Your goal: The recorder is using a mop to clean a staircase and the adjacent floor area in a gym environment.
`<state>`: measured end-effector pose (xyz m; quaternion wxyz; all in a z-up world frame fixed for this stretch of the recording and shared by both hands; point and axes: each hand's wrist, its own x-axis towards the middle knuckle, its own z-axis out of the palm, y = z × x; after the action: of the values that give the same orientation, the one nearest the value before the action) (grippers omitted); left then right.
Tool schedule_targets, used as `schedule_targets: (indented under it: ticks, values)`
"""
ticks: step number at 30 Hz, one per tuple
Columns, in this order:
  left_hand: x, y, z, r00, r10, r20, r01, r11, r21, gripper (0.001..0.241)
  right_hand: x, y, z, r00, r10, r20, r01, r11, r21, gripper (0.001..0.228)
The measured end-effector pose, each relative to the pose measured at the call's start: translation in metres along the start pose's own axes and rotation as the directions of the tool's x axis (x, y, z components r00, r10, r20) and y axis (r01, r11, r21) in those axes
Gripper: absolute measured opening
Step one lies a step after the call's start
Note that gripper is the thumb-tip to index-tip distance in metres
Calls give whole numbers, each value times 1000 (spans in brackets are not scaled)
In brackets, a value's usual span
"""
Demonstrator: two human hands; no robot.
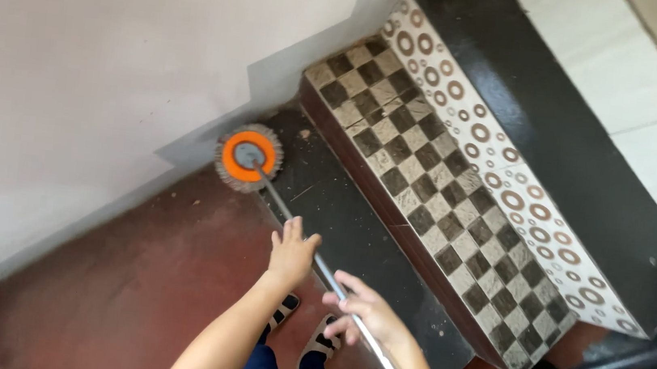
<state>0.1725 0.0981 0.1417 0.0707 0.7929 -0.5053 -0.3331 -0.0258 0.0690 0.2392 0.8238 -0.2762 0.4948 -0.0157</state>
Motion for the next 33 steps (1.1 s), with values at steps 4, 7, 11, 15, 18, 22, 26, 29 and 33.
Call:
schedule_targets:
  ticks: [4,7,11,15,18,22,26,29,33]
  values:
    - [-51,53,-54,917,398,-10,-389,902,185,75,27,-1,-18,963,-220,-157,217,975,-39,46]
    - [-77,67,-50,861,508,-2,-502,852,152,82,78,24,-66,907,-231,-352,243,970,-10,23]
    - [-72,79,-21,884,460,82,-467,866,180,97,49,14,-77,747,-455,-485,11,737,-676,18]
    - [-75,107,-12,842,525,127,-540,810,228,103,30,17,-90,713,-365,-599,30,869,-493,25]
    - [-70,103,-6,844,496,203,-533,820,209,103,-25,4,-55,712,-435,-552,-207,621,-756,38]
    - [-52,80,4,886,443,138,-464,838,287,40,-128,-1,41,690,-644,-328,511,756,-409,48]
    - [-50,66,-4,870,490,-52,-470,857,209,32,-193,19,85,233,-931,281,957,270,100,69]
    - [-54,68,-17,897,441,40,-440,878,191,27,-199,42,81,166,-944,286,985,170,-12,78]
    - [-68,63,-22,931,330,156,-357,914,193,20,-200,52,102,148,-958,245,987,129,-92,83]
